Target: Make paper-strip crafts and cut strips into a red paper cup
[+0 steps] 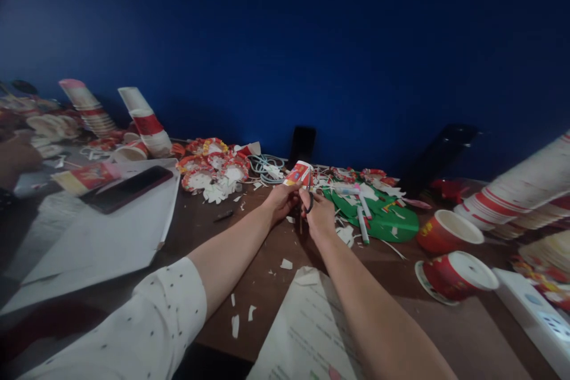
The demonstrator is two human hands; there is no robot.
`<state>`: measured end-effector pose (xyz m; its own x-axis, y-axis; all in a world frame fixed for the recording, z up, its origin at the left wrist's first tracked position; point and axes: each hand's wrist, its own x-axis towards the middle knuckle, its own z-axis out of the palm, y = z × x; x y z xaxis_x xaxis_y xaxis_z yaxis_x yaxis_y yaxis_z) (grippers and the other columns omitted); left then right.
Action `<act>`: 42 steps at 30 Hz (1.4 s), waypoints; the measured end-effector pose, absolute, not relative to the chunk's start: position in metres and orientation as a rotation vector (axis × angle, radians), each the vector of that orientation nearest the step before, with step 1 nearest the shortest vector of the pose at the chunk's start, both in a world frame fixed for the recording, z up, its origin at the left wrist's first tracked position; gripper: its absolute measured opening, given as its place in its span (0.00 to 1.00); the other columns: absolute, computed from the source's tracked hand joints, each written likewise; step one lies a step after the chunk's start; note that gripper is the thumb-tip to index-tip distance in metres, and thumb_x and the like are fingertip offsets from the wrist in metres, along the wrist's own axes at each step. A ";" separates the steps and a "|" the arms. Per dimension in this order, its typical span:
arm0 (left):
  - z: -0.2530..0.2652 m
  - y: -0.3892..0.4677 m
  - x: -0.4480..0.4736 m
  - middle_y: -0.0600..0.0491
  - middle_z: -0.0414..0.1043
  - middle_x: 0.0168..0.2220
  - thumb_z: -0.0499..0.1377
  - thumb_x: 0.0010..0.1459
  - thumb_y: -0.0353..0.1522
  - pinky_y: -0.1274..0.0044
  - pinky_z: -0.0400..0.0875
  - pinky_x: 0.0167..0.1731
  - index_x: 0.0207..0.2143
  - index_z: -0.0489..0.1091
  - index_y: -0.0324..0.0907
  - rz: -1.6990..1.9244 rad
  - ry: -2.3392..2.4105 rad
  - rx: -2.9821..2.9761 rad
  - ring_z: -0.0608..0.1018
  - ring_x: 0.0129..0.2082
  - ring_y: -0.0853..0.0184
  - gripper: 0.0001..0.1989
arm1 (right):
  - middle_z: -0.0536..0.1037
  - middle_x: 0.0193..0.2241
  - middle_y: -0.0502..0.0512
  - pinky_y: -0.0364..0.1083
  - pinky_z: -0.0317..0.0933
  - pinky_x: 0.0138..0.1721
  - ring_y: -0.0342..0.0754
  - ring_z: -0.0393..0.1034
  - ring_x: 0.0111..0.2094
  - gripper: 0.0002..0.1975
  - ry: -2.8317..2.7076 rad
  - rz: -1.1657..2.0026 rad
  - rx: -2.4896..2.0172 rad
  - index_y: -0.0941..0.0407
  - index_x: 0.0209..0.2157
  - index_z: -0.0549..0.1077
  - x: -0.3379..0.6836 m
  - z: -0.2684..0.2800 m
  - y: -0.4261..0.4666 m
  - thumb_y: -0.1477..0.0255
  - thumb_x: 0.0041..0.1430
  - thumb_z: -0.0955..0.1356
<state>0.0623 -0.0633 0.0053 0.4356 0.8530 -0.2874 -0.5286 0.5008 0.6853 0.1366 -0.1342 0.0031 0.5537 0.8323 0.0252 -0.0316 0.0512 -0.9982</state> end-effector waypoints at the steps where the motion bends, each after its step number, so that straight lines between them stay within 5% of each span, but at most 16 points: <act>1: 0.006 -0.064 0.061 0.55 0.67 0.18 0.65 0.48 0.25 0.86 0.59 0.16 0.25 0.67 0.35 0.914 0.669 0.551 0.67 0.16 0.78 0.07 | 0.64 0.12 0.45 0.40 0.45 0.13 0.38 0.54 0.13 0.19 -0.746 0.771 -1.370 0.56 0.16 0.66 0.137 0.004 -0.134 0.57 0.41 0.73; 13: -0.002 -0.057 0.060 0.56 0.68 0.18 0.67 0.44 0.31 0.82 0.62 0.17 0.28 0.69 0.35 0.995 0.633 0.618 0.69 0.16 0.75 0.11 | 0.76 0.21 0.50 0.42 0.61 0.26 0.45 0.68 0.23 0.17 -0.874 0.814 -1.399 0.57 0.27 0.76 0.138 0.010 -0.142 0.57 0.43 0.73; 29: 0.011 -0.062 0.055 0.60 0.62 0.17 0.68 0.43 0.34 0.84 0.58 0.15 0.28 0.66 0.36 1.054 0.645 0.446 0.64 0.14 0.78 0.14 | 0.77 0.23 0.49 0.43 0.59 0.27 0.46 0.68 0.24 0.07 -1.243 0.694 -1.535 0.53 0.29 0.79 0.138 0.002 -0.139 0.68 0.45 0.72; 42: 0.005 -0.061 0.058 0.59 0.65 0.17 0.70 0.39 0.36 0.83 0.60 0.15 0.31 0.67 0.36 1.033 0.587 0.488 0.67 0.13 0.76 0.20 | 0.79 0.28 0.51 0.43 0.61 0.29 0.48 0.69 0.29 0.12 -1.219 0.718 -1.514 0.54 0.35 0.79 0.140 -0.009 -0.137 0.63 0.50 0.70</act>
